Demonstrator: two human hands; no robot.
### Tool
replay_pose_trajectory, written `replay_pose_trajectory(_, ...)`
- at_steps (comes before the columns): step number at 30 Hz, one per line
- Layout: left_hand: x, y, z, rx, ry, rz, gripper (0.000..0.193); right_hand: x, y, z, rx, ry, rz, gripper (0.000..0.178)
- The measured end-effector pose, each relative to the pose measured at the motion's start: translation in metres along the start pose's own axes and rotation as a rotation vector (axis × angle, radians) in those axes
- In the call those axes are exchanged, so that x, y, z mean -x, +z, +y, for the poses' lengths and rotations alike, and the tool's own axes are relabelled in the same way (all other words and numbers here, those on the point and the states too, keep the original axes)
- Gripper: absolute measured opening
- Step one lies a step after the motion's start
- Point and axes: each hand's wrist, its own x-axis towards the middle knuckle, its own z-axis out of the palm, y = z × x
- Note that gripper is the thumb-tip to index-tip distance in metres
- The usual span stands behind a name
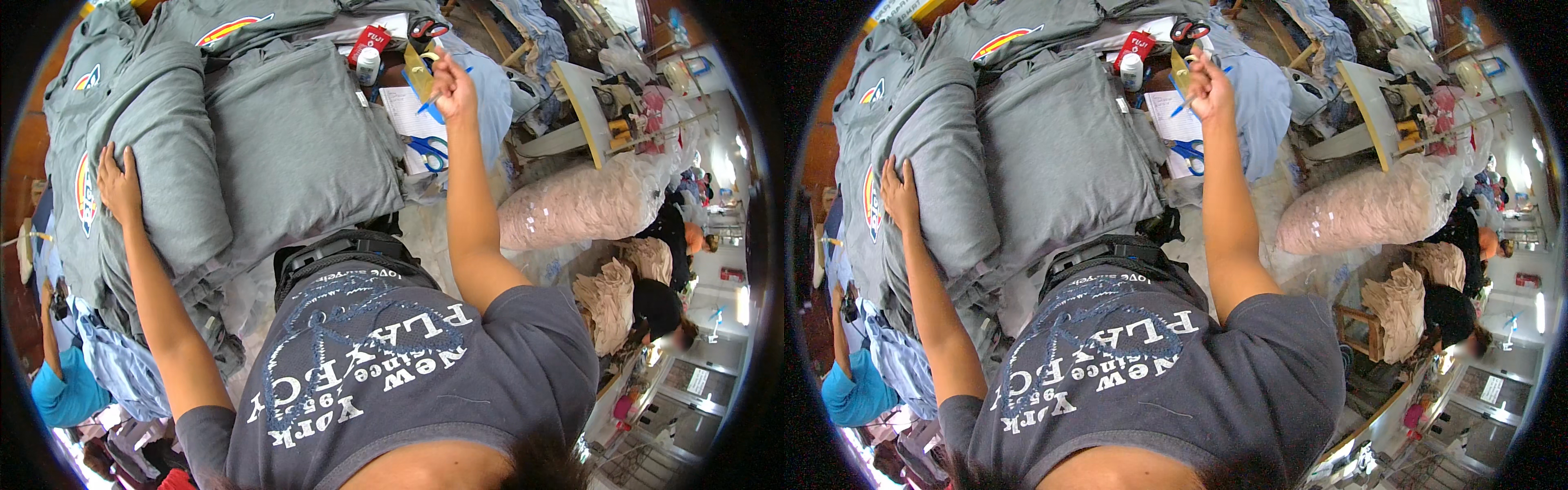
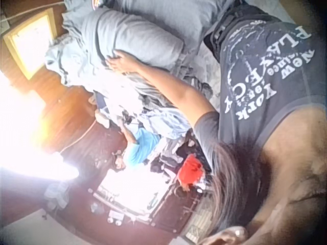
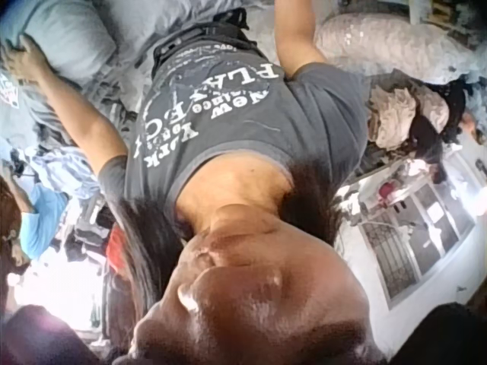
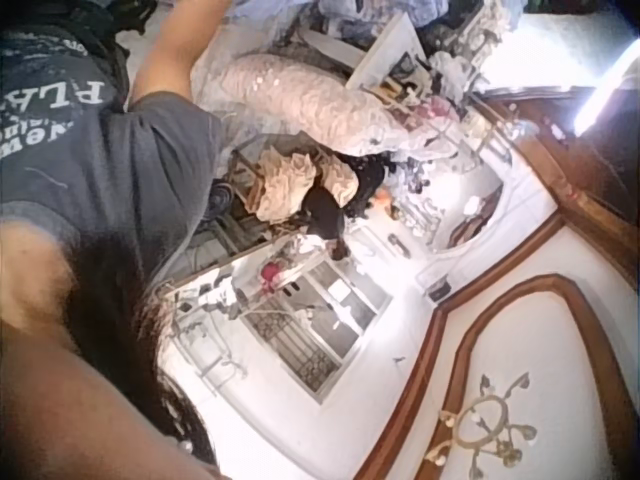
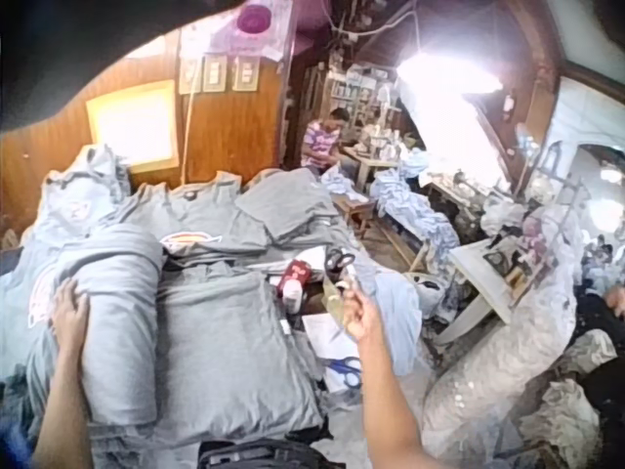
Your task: The person folds and stacks shirts on a table, occasionally using shears to trim loose threads.
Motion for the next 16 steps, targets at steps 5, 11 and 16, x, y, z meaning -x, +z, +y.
replay_pose_trajectory(5,0.003,-0.002,-0.002,-0.02,-0.013,-0.004,0.05,0.033,0.022,0.06,0.256,0.058,0.149,0.043)
replay_pose_trajectory(11,0.002,-0.002,-0.002,0.01,-0.016,-0.011,0.05,0.026,0.004,0.08,0.642,-0.279,0.312,0.027)
replay_pose_trajectory(16,-0.001,0.002,-0.006,0.008,0.016,-0.018,0.053,0.01,-0.024,0.074,0.957,-0.253,0.275,0.021)
